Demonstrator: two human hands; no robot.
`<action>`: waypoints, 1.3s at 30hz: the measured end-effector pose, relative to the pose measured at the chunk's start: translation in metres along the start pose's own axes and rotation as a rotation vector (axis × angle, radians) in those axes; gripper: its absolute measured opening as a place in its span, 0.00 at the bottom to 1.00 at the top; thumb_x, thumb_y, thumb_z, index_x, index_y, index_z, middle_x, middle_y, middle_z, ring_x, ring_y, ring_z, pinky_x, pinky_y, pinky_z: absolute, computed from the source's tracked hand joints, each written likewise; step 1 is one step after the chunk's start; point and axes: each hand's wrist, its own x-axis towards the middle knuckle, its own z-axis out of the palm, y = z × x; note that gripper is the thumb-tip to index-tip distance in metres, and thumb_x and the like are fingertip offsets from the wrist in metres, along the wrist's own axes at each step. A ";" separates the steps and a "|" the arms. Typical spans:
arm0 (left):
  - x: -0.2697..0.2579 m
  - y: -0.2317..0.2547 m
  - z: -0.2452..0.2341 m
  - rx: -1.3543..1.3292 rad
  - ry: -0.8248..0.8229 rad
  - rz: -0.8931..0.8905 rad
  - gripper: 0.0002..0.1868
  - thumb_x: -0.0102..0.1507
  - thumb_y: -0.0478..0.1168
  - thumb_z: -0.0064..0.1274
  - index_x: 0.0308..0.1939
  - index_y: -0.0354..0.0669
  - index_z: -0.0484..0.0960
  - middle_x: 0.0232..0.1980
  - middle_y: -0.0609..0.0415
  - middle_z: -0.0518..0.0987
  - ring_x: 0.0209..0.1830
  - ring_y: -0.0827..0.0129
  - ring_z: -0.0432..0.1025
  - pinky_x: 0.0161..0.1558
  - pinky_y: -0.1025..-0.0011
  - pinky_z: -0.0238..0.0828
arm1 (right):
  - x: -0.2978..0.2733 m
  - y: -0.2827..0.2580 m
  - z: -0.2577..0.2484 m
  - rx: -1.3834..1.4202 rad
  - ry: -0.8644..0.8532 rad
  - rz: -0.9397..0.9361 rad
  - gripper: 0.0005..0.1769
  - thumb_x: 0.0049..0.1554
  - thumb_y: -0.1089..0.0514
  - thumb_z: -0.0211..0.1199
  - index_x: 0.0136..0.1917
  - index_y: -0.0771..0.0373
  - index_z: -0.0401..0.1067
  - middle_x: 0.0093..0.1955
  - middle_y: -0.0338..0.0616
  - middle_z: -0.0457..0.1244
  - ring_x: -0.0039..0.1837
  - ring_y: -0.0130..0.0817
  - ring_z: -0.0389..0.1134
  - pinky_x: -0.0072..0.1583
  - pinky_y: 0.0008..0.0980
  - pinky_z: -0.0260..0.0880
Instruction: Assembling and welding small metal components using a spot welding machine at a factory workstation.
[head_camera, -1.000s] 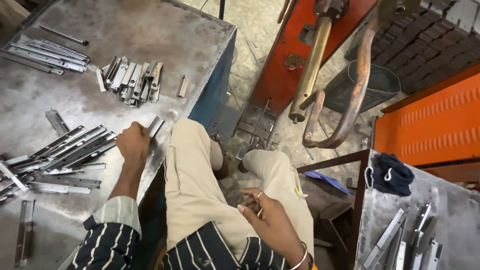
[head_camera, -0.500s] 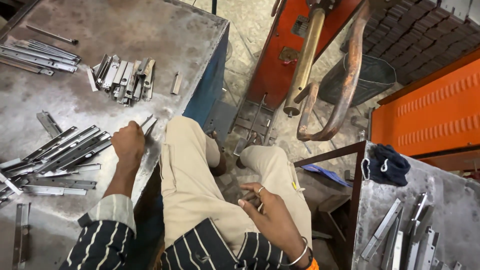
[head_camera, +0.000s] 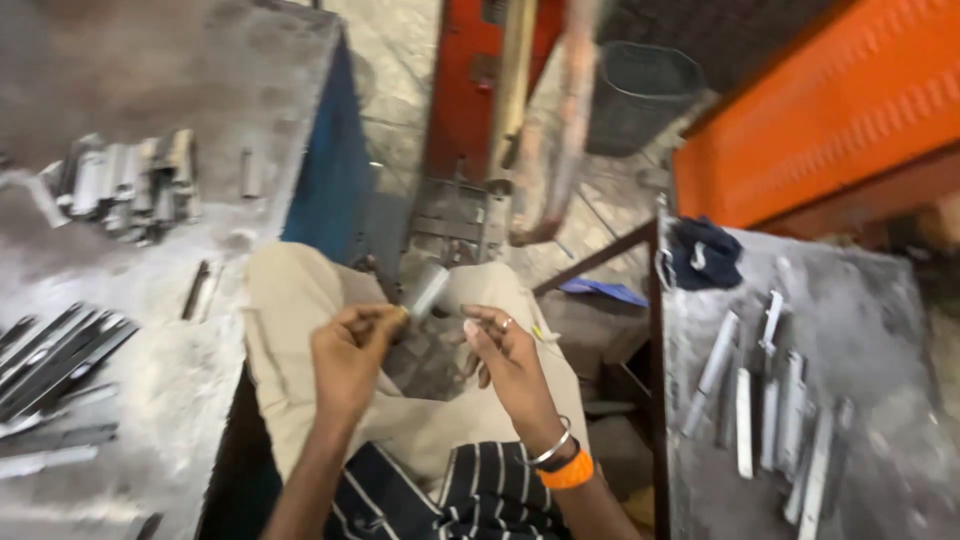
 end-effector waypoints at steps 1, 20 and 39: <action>-0.008 -0.001 0.014 -0.003 -0.031 -0.003 0.06 0.64 0.30 0.61 0.43 0.29 0.86 0.34 0.54 0.84 0.32 0.76 0.75 0.35 0.77 0.71 | -0.001 0.002 -0.007 0.003 0.031 -0.001 0.16 0.60 0.54 0.57 0.60 0.59 0.71 0.43 0.33 0.71 0.35 0.19 0.65 0.35 0.20 0.61; -0.037 0.020 0.111 -0.162 -0.713 -0.467 0.19 0.66 0.32 0.48 0.60 0.28 0.71 0.46 0.39 0.84 0.41 0.58 0.83 0.46 0.65 0.81 | -0.015 0.117 -0.262 -0.629 0.901 -0.145 0.09 0.57 0.54 0.69 0.44 0.63 0.79 0.34 0.41 0.69 0.36 0.31 0.70 0.38 0.32 0.68; -0.043 0.033 0.119 -0.212 -0.681 -0.371 0.20 0.65 0.34 0.48 0.61 0.31 0.67 0.49 0.40 0.83 0.48 0.56 0.83 0.51 0.65 0.80 | 0.009 0.128 -0.366 -1.365 1.166 -0.064 0.20 0.49 0.52 0.75 0.52 0.61 0.76 0.53 0.50 0.62 0.55 0.54 0.67 0.52 0.50 0.68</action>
